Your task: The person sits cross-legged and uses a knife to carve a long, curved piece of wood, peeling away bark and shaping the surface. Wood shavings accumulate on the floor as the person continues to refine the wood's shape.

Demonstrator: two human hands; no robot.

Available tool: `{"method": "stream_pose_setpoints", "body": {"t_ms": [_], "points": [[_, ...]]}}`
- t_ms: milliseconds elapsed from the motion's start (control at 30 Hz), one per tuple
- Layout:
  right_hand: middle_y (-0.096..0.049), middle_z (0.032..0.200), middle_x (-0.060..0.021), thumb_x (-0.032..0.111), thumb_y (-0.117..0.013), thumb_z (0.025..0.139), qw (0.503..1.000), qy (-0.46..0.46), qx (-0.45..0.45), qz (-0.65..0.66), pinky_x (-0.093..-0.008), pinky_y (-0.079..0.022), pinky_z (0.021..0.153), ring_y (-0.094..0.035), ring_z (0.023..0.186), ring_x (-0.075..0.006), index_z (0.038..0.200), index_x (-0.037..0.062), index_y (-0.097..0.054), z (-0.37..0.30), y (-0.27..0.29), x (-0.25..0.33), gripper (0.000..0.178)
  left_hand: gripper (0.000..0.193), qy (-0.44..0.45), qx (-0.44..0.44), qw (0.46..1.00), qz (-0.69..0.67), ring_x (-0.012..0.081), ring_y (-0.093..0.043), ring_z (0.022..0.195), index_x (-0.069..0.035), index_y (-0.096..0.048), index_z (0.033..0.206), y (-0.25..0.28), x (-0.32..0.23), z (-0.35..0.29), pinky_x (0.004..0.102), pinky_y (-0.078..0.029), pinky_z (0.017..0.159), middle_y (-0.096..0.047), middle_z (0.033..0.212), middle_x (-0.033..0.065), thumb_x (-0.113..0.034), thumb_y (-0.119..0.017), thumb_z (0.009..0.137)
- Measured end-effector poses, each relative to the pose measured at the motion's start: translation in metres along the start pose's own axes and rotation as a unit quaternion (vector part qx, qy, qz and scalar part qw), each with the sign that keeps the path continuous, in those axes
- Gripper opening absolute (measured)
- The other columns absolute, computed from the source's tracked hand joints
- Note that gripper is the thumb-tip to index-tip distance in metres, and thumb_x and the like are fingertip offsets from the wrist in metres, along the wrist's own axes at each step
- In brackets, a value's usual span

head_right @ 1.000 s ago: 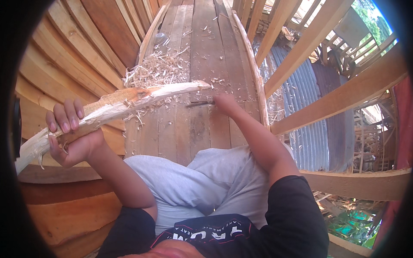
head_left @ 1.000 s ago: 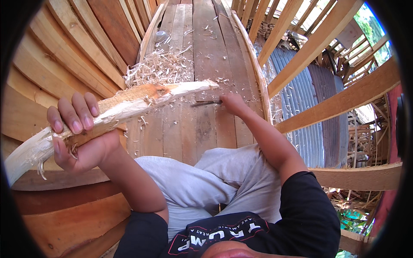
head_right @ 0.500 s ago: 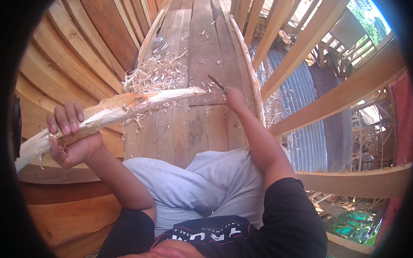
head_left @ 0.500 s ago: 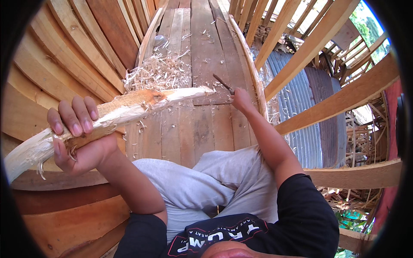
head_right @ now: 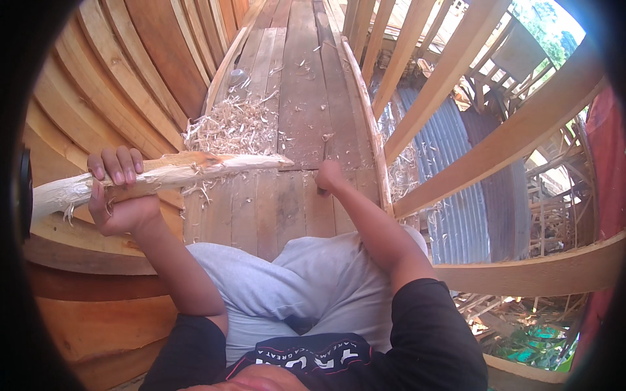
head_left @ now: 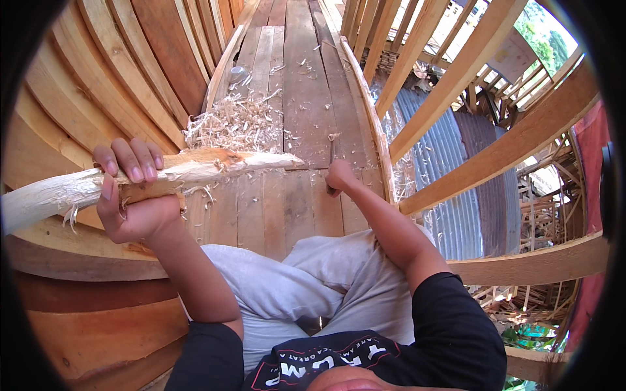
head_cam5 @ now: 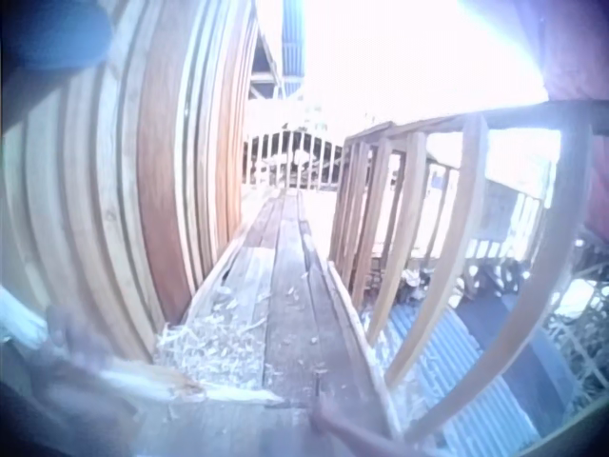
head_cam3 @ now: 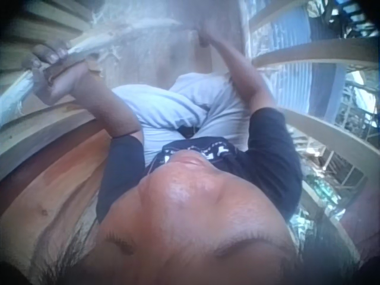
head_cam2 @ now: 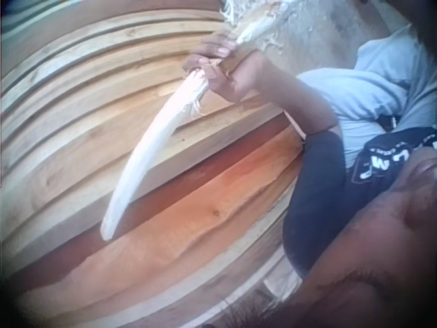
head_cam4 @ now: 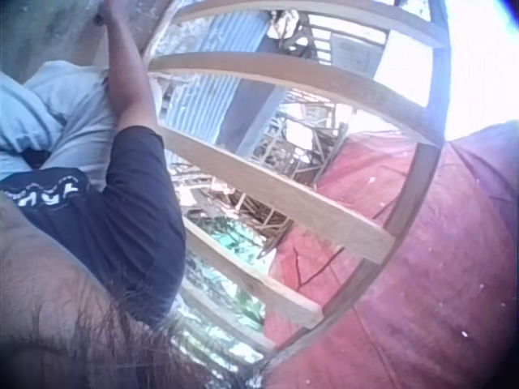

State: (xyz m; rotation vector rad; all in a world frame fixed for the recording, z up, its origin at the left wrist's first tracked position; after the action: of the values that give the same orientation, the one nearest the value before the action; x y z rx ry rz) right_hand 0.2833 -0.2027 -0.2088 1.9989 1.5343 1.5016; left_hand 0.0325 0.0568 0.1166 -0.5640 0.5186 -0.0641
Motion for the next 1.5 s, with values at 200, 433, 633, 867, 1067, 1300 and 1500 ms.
{"method": "stream_pose_setpoints", "body": {"t_ms": [200,433,633,867,1067,1300,1500], "points": [[-0.065,0.07,-0.0209,0.011,-0.062,0.087,0.979,0.071,0.038,0.187,-0.0344,-0.058,0.046,-0.069,0.056,-0.0273,0.09,-0.0127,-0.06,-0.004,-0.001,0.015,0.024,0.017,0.005,0.0,1.0,0.015,0.0136,-0.042,0.063,-0.011,-0.044,0.087,-0.009,0.01,-0.002,0.03,-0.035,0.066,-0.043,0.069,0.0019,-0.023,-0.054,0.081],[-0.065,0.081,-0.0202,0.016,-0.061,0.09,1.0,0.022,-0.005,0.001,-0.0397,-0.056,0.056,-0.07,0.072,-0.0287,0.109,-0.0078,-0.057,0.006,0.015,-0.01,0.03,0.018,0.006,-0.012,1.0,0.015,0.014,-0.043,0.061,-0.009,-0.044,0.086,-0.01,0.033,-0.007,0.0294,-0.037,0.064,-0.044,0.067,0.004,-0.021,-0.055,0.079],[-0.065,0.101,-0.0264,0.014,-0.06,0.087,0.975,0.01,-0.21,-0.072,-0.045,-0.052,0.077,-0.066,0.096,-0.0375,0.103,-0.0066,-0.061,0.023,0.04,-0.036,0.026,0.017,0.029,-0.01,0.999,0.031,0.0132,-0.042,0.063,-0.011,-0.042,0.082,-0.013,0.068,-0.019,0.0285,-0.036,0.064,-0.041,0.067,0.0021,-0.021,-0.056,0.081],[-0.065,0.102,-0.0265,0.006,-0.059,0.083,0.916,-0.103,-0.386,0.019,-0.0457,-0.053,0.083,-0.065,0.096,-0.0416,0.107,-0.0091,-0.059,0.026,0.064,-0.084,0.028,0.017,0.038,-0.019,0.999,0.031,0.0124,-0.042,0.064,-0.012,-0.043,0.083,-0.012,0.077,-0.02,0.0283,-0.036,0.065,-0.041,0.068,0.0016,-0.022,-0.056,0.082],[-0.059,0.122,-0.0236,0.006,-0.059,0.083,0.968,-0.113,-0.206,-0.089,-0.0477,-0.048,0.092,-0.055,0.116,-0.0412,0.12,-0.0037,-0.053,0.022,0.053,-0.074,0.039,0.018,0.027,-0.026,0.999,0.021,0.013,-0.043,0.062,-0.009,-0.043,0.084,-0.005,0.075,-0.018,0.0282,-0.037,0.063,-0.043,0.067,0.0034,-0.021,-0.056,0.081],[-0.035,0.147,-0.0226,0.018,-0.049,0.09,0.912,0.132,-0.246,-0.301,-0.0524,-0.028,0.11,-0.029,0.139,-0.0404,0.139,0.0091,-0.042,0.035,0.039,-0.051,0.05,0.019,0.031,-0.005,0.999,0.024,0.0122,-0.043,0.062,-0.01,-0.042,0.085,-0.009,0.077,-0.018,0.028,-0.036,0.064,-0.043,0.068,0.0024,-0.022,-0.056,0.08],[-0.027,0.153,-0.0212,0.029,-0.043,0.096,0.896,0.17,-0.202,-0.357,-0.0533,-0.019,0.115,-0.019,0.144,-0.0367,0.146,0.0133,-0.035,0.059,0.025,-0.052,0.053,0.02,0.034,0.006,0.999,0.025,0.0117,-0.042,0.062,-0.011,-0.041,0.086,-0.014,0.078,-0.02,0.0278,-0.035,0.065,-0.043,0.068,0.0019,-0.023,-0.055,0.08]]}}
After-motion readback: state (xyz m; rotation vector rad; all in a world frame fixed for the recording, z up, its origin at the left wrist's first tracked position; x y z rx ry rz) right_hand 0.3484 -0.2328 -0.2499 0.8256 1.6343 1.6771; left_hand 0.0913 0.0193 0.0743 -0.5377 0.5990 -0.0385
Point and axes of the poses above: each hand's wrist, its own z-axis towards the middle knuckle, its own y-axis out of the back of the hand, x = y × z, the point moved 5 cm from there along z, towards the middle knuckle
